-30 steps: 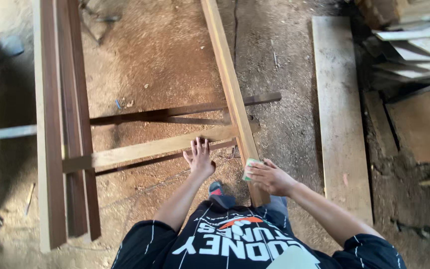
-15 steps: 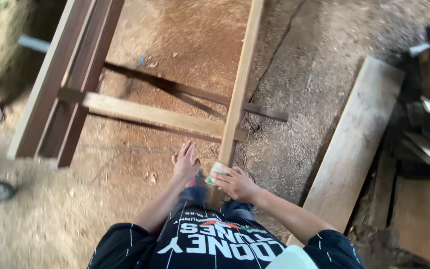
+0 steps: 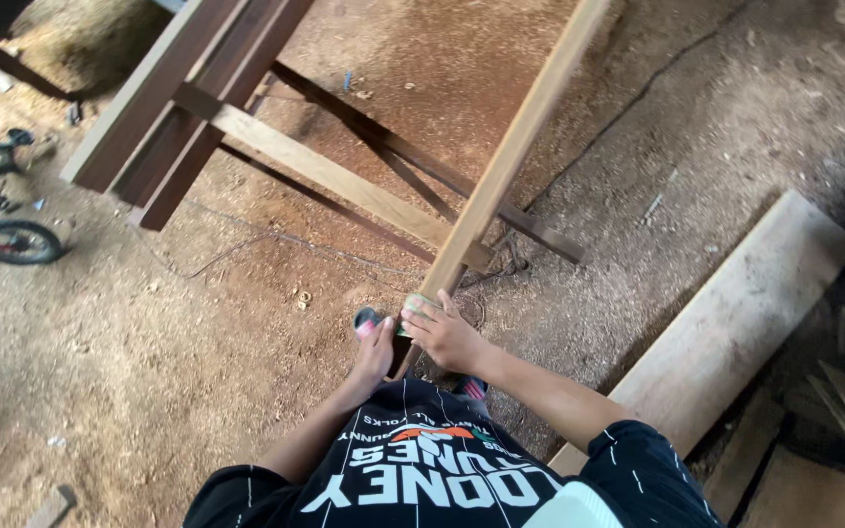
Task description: The person sands the interior and exterior edges of a large rectangular wooden frame using a piece of sandpaper.
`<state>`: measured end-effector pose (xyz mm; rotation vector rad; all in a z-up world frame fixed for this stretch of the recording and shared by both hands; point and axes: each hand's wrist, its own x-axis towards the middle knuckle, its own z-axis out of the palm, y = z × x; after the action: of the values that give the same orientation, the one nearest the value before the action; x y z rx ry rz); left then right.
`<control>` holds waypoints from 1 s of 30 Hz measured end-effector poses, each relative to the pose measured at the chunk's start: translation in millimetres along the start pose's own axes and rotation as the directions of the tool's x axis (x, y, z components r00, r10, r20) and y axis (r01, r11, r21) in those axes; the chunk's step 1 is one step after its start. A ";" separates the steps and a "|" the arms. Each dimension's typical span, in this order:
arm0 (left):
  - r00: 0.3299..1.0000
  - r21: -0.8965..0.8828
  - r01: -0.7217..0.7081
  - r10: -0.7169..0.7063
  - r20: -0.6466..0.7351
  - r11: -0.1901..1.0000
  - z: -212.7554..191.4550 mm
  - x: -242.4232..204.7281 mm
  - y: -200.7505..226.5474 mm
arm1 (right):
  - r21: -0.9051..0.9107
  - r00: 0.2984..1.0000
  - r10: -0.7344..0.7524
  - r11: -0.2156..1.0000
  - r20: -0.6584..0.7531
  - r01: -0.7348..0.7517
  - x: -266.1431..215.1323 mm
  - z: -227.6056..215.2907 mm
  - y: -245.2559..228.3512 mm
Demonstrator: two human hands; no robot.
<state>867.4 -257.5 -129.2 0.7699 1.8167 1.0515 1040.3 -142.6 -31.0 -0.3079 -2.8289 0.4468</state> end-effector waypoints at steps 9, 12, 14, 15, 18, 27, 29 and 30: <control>0.991 0.194 0.089 -0.068 -0.115 0.977 -3.5 -5.2 14.0 | 0.222 0.966 -0.256 0.944 0.035 0.242 18.9 -0.1 20.5; 0.993 -0.004 0.088 -0.088 -0.081 0.996 2.3 6.5 -10.1 | 0.351 0.968 -0.223 0.921 0.115 0.170 28.0 -2.7 17.3; 0.991 0.082 0.093 -0.085 -0.100 0.992 2.8 6.5 -21.2 | 0.246 0.960 -0.274 0.936 0.062 0.252 29.0 2.8 26.4; 0.995 0.147 -0.051 0.063 -0.077 0.988 0.8 6.5 -26.4 | 0.198 0.952 -0.302 0.937 0.038 0.289 27.6 8.6 30.9; 0.964 0.217 -0.252 0.264 -0.030 0.943 -4.3 10.1 -24.6 | 0.281 0.948 -0.299 0.924 0.104 0.261 21.6 21.5 42.6; 0.999 -0.112 -0.009 0.004 -0.046 0.994 -1.2 -1.1 5.5 | 0.178 0.932 -0.336 0.934 0.134 0.310 23.7 4.6 90.2; 0.999 -0.044 0.040 -0.040 -0.018 0.998 -0.9 2.3 -3.8 | 0.126 0.924 -0.370 0.925 0.093 0.357 36.5 -14.9 110.1; 0.995 0.033 0.091 -0.090 -0.030 0.995 -2.4 6.7 -9.1 | 0.102 0.918 -0.389 0.919 0.076 0.380 44.4 -23.0 116.9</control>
<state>861.6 -256.9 -139.2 0.6896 1.8802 0.9792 1024.4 -16.6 -38.3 0.2943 -2.8502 0.5023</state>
